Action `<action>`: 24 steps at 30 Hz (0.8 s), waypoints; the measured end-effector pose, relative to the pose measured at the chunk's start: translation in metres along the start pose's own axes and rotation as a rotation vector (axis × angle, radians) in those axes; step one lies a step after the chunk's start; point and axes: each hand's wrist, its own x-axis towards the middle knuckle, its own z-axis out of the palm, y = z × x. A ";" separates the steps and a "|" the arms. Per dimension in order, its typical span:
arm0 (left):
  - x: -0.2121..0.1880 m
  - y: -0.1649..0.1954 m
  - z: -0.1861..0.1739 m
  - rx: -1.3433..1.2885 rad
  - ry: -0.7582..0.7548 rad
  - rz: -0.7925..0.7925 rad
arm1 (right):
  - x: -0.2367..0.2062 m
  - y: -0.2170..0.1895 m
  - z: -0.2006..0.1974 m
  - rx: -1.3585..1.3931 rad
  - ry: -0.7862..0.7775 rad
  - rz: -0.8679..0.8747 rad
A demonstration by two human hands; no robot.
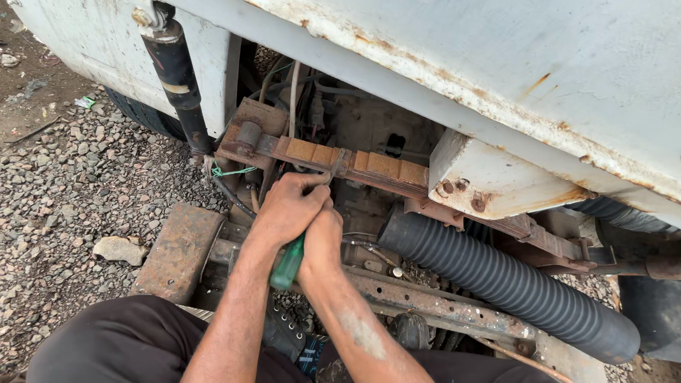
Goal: The person uses a screwdriver to work on a rusty metal component under a vehicle, likely part of the suspension or leaf spring assembly. The person continues to adjust and tighten the component throughout the clip.
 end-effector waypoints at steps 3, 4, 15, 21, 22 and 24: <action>0.007 0.003 -0.003 -0.024 -0.036 0.012 | 0.006 -0.001 0.007 0.085 -0.013 -0.005; 0.007 0.004 -0.004 -0.044 -0.049 0.021 | 0.007 -0.001 0.007 0.101 -0.013 -0.008; -0.009 0.009 0.002 0.111 -0.004 -0.019 | 0.009 0.005 -0.013 0.010 -0.078 -0.042; -0.005 -0.001 0.009 0.088 -0.004 0.008 | 0.014 0.000 -0.027 -0.059 -0.070 -0.003; -0.004 -0.003 0.011 0.057 -0.005 0.027 | 0.021 -0.003 -0.026 -0.059 -0.069 -0.009; -0.007 -0.003 0.015 0.051 0.038 0.124 | 0.023 -0.004 -0.028 -0.066 -0.061 -0.012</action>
